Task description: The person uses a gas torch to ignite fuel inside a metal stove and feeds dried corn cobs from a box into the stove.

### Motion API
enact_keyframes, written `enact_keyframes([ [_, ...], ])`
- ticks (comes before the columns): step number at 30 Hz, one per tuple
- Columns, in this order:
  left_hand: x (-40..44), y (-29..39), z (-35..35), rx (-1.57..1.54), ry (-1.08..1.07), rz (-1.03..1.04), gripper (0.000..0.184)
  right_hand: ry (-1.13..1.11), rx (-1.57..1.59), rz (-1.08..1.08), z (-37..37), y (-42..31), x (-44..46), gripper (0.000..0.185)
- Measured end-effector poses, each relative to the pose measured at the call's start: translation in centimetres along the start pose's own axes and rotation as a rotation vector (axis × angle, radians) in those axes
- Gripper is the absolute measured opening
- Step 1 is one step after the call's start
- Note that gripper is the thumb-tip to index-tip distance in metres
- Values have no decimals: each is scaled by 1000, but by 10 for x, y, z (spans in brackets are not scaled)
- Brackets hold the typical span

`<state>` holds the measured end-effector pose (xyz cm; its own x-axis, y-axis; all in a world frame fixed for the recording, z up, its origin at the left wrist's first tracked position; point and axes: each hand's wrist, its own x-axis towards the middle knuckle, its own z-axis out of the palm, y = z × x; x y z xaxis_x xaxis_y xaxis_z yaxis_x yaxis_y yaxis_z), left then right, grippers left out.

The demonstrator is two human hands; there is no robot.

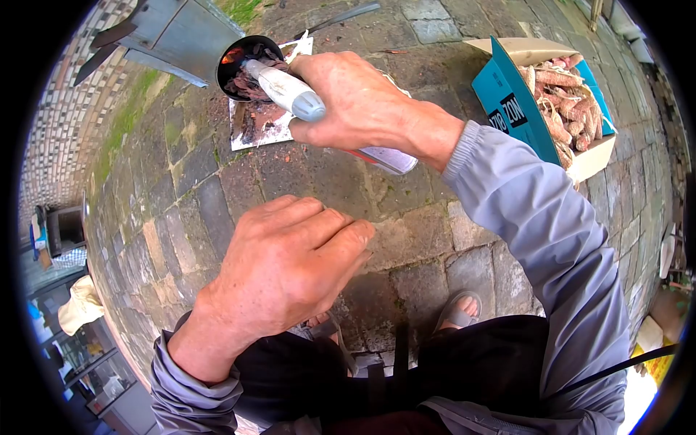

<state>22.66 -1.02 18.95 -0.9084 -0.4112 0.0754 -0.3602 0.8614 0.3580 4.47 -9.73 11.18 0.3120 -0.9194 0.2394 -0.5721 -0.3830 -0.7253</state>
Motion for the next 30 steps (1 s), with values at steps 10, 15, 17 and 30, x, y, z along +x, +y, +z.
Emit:
enact_keyframes([
  [10,2,2,-1,-4,103,-12,29,-35,-12,45,-3,-5,-1,32],
  [15,1,-1,4,28,151,7,28,-17,-26,25,-1,-5,0,32],
  [17,1,-1,3,23,140,8,28,-13,-26,20,-1,-6,0,31],
  [30,6,6,-3,-6,42,-32,28,8,55,36,11,6,0,35],
])
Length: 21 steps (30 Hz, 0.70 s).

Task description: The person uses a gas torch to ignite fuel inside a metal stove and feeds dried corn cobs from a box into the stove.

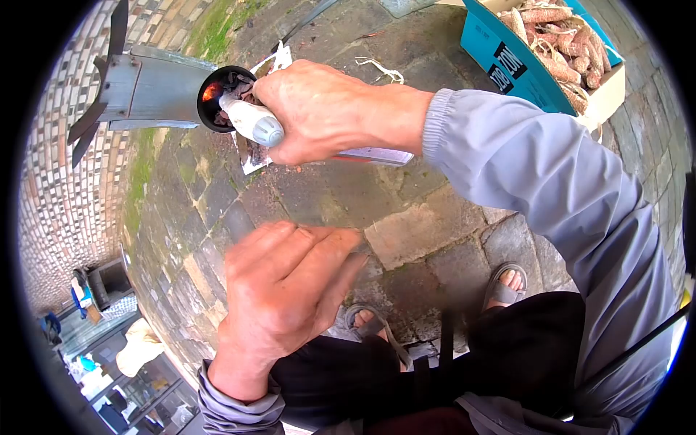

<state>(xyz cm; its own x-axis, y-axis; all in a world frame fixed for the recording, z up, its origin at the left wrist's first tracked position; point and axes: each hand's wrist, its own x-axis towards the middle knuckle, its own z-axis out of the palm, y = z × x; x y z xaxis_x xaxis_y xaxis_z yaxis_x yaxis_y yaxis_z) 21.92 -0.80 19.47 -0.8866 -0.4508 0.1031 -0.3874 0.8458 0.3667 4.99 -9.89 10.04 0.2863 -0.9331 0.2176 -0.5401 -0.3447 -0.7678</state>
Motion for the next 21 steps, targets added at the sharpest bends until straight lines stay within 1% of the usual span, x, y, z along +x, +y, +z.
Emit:
enact_keyframes([
  [3,1,1,0,5,-7,-14,27,13,31,-2,1,4,0,34],
  [5,2,0,1,24,-5,-66,26,9,39,1,-2,3,-2,34],
  [6,0,-3,3,32,-11,-63,26,-16,34,40,-5,1,-3,36],
  [8,-3,-13,12,-16,76,-170,32,-37,32,77,-6,1,-5,37],
  [9,-4,-17,18,-11,74,-167,32,-24,73,93,-4,3,-5,40],
  [11,-3,-28,34,-256,199,-642,36,-6,114,104,0,6,-5,43],
  [12,-3,-39,39,-353,153,-779,49,-9,156,115,1,6,-6,45],
  [13,-4,-48,47,-347,156,-776,49,-12,198,125,1,7,-5,47],
  [15,-6,-63,61,-428,187,-900,68,-29,213,161,0,5,-9,48],
  [16,-7,-68,67,-423,187,-899,68,38,262,131,6,7,-9,40],
  [17,-7,-71,70,-424,163,-873,75,106,311,102,8,7,-9,34],
  [18,-6,-73,73,-427,139,-846,82,104,338,116,10,8,-10,36],
  [19,-5,-74,74,-425,139,-844,82,107,337,115,12,9,-11,36],
  [21,-3,-72,76,-594,65,-885,81,131,316,137,10,6,-13,36],
])
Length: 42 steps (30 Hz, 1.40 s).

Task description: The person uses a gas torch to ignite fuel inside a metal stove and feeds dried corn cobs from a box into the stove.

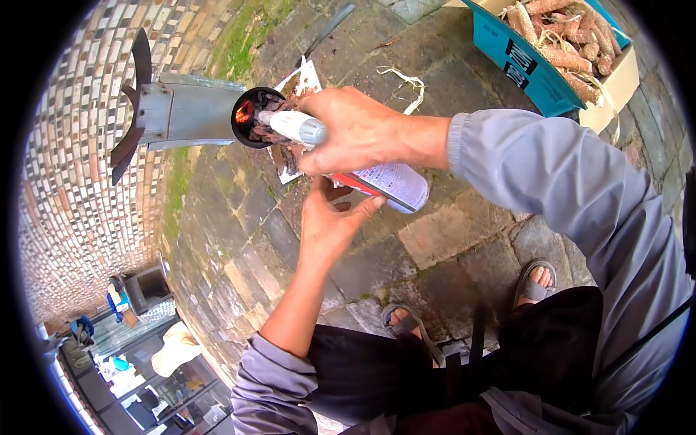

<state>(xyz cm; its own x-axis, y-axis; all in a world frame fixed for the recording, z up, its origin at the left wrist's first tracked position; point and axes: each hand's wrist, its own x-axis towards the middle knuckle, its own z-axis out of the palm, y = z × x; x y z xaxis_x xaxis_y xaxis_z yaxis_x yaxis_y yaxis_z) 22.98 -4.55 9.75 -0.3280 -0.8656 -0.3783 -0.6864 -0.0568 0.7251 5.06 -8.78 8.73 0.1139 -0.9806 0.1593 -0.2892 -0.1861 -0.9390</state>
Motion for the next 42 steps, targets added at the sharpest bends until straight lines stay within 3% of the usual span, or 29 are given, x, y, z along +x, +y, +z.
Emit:
enact_keyframes([
  [5,6,-16,6,-90,-129,7,86,20,110,45,-6,-3,-5,40],
  [7,-2,8,7,-151,-156,-49,66,40,183,87,-2,3,-3,44],
  [8,-2,11,6,-149,-157,-47,66,43,183,86,-1,4,-2,44],
  [11,-2,15,5,-118,-169,-111,60,2,174,114,-2,8,-2,53],
  [16,-2,7,4,-111,-117,-72,61,-1,404,105,-1,17,-12,83],
  [19,-1,4,3,-145,-130,-84,62,17,332,118,0,24,-25,87],
  [34,-4,15,0,-46,-20,-46,66,22,628,144,5,21,-39,82],
  [42,0,14,-5,-84,-24,-36,68,57,485,242,11,22,-41,75],
])
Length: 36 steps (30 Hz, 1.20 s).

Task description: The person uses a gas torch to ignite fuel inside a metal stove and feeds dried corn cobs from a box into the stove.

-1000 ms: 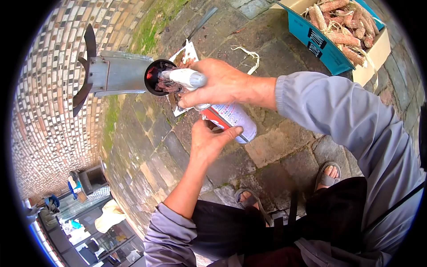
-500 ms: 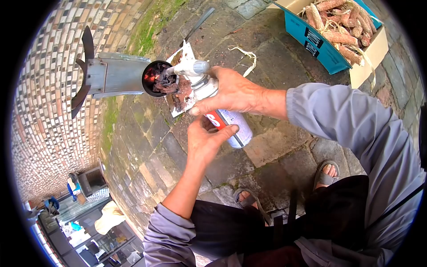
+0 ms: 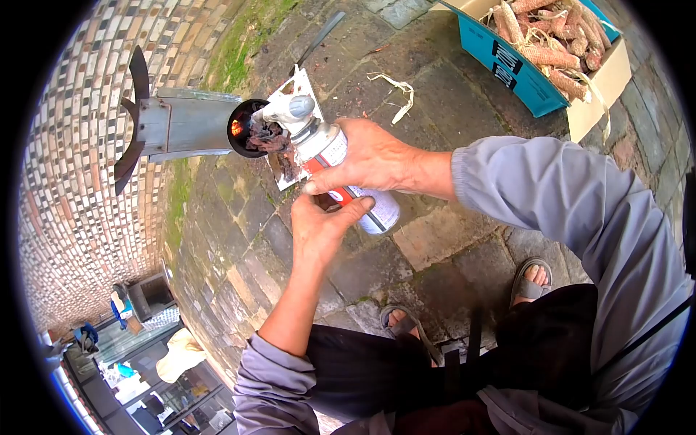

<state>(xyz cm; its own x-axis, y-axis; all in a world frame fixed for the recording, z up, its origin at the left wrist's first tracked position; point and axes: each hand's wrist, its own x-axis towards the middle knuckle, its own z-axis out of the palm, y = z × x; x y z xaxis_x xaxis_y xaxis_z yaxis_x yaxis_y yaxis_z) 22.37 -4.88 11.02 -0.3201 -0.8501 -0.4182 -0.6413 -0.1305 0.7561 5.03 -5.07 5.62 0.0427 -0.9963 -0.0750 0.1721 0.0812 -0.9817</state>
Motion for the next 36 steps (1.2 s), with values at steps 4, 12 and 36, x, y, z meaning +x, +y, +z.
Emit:
enact_keyframes([
  [4,1,-3,0,39,50,18,70,36,-34,1,1,-5,3,73],
  [12,-9,23,-16,532,-106,47,63,-5,-102,2,-5,-8,15,77],
  [36,-37,43,-21,863,-113,345,39,6,-199,-43,4,-13,14,82],
])
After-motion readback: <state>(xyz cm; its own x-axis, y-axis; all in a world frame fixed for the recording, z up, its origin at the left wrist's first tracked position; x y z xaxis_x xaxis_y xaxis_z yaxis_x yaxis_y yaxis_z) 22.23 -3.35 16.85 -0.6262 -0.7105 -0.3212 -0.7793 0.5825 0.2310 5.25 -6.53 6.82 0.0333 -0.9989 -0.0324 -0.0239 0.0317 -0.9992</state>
